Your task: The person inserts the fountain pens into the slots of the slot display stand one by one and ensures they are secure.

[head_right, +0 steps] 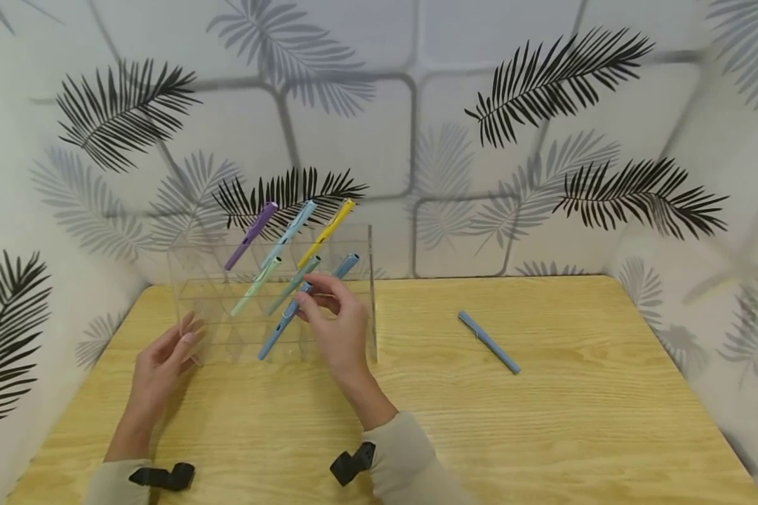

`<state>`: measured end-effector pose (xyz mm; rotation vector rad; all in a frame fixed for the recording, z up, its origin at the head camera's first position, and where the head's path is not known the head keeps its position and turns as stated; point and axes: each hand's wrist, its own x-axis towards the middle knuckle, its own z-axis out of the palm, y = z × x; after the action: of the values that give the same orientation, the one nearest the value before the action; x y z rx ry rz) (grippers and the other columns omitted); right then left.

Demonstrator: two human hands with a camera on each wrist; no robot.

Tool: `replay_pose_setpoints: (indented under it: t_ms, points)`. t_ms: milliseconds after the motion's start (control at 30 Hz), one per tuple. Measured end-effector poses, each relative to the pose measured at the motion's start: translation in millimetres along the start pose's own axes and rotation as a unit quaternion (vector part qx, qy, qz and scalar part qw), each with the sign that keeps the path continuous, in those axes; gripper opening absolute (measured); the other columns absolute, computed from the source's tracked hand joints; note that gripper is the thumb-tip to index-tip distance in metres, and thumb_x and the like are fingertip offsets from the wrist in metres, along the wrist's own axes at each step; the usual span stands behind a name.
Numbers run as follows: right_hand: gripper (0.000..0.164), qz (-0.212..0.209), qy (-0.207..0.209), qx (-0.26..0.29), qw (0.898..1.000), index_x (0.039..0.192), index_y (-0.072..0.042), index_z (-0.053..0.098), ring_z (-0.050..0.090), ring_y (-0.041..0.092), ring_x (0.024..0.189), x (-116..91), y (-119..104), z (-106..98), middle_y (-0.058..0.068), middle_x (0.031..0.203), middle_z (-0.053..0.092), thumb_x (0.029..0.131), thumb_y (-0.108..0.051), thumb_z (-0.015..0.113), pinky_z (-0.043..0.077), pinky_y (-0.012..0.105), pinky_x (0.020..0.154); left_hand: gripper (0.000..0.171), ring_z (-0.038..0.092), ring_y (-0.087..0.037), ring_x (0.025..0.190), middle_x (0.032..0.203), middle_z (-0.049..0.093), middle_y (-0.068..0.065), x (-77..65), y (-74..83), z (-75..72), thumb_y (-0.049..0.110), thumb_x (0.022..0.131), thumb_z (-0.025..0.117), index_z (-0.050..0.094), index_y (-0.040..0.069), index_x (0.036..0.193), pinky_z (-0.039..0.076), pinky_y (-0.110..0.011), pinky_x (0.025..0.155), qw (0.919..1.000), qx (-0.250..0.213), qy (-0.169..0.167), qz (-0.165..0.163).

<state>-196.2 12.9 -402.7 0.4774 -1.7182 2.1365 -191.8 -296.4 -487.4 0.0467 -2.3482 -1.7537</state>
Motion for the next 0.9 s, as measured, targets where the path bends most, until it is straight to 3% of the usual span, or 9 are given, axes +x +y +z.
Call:
replay_pose_setpoints:
  t_ms: [167,367,567,767,900]
  points:
    - [0.026,-0.025,0.013,-0.016,0.999,0.116,0.008,0.070,0.072,0.037,0.089,-1,8,16,0.020,0.103,0.070,0.092,0.000,0.076,0.062,0.036,0.076,0.049,0.061,0.003,0.115,0.144,0.060,-0.005,-0.5,-1.2,-1.4,0.031,0.107,0.057,0.052,0.010,0.151,0.055,-0.017,0.085,1.0000,0.002,0.003,-0.002]
    - [0.026,-0.033,0.059,-0.034,0.997,0.113,0.006,0.070,0.072,0.037,0.090,-5,18,34,0.020,0.104,0.071,0.089,0.001,0.078,0.062,0.035,0.076,0.050,0.060,0.003,0.116,0.145,0.060,-0.003,-0.5,-0.9,-0.4,0.034,0.106,0.058,0.052,0.014,0.152,0.054,-0.015,0.084,0.9999,0.004,0.001,-0.011]
    - [0.026,-0.021,0.092,-0.043,0.995,0.110,0.011,0.066,0.072,0.041,0.093,-6,33,47,0.025,0.106,0.069,0.088,0.006,0.078,0.062,0.046,0.081,0.049,0.060,0.001,0.118,0.146,0.059,-0.006,-0.1,-1.9,0.0,0.034,0.106,0.058,0.052,0.016,0.152,0.054,-0.016,0.085,0.9999,-0.003,0.002,-0.010]
    - [0.023,-0.016,0.104,-0.046,0.993,0.107,0.003,0.069,0.074,0.030,0.090,-10,44,54,0.015,0.103,0.072,0.088,-0.002,0.081,0.062,0.035,0.078,0.050,0.061,-0.002,0.120,0.146,0.058,-0.006,1.7,-2.9,-0.2,0.034,0.106,0.058,0.052,0.013,0.151,0.053,-0.016,0.087,0.9998,-0.012,0.004,-0.012]
    - [0.021,-0.015,0.098,-0.066,0.993,0.104,0.001,0.071,0.075,0.027,0.085,-13,51,57,0.012,0.099,0.075,0.087,-0.005,0.083,0.062,0.032,0.077,0.048,0.061,-0.001,0.116,0.144,0.060,-0.009,2.1,-3.2,-0.8,0.032,0.107,0.057,0.054,0.011,0.150,0.055,-0.016,0.084,0.9999,0.008,0.011,-0.001]
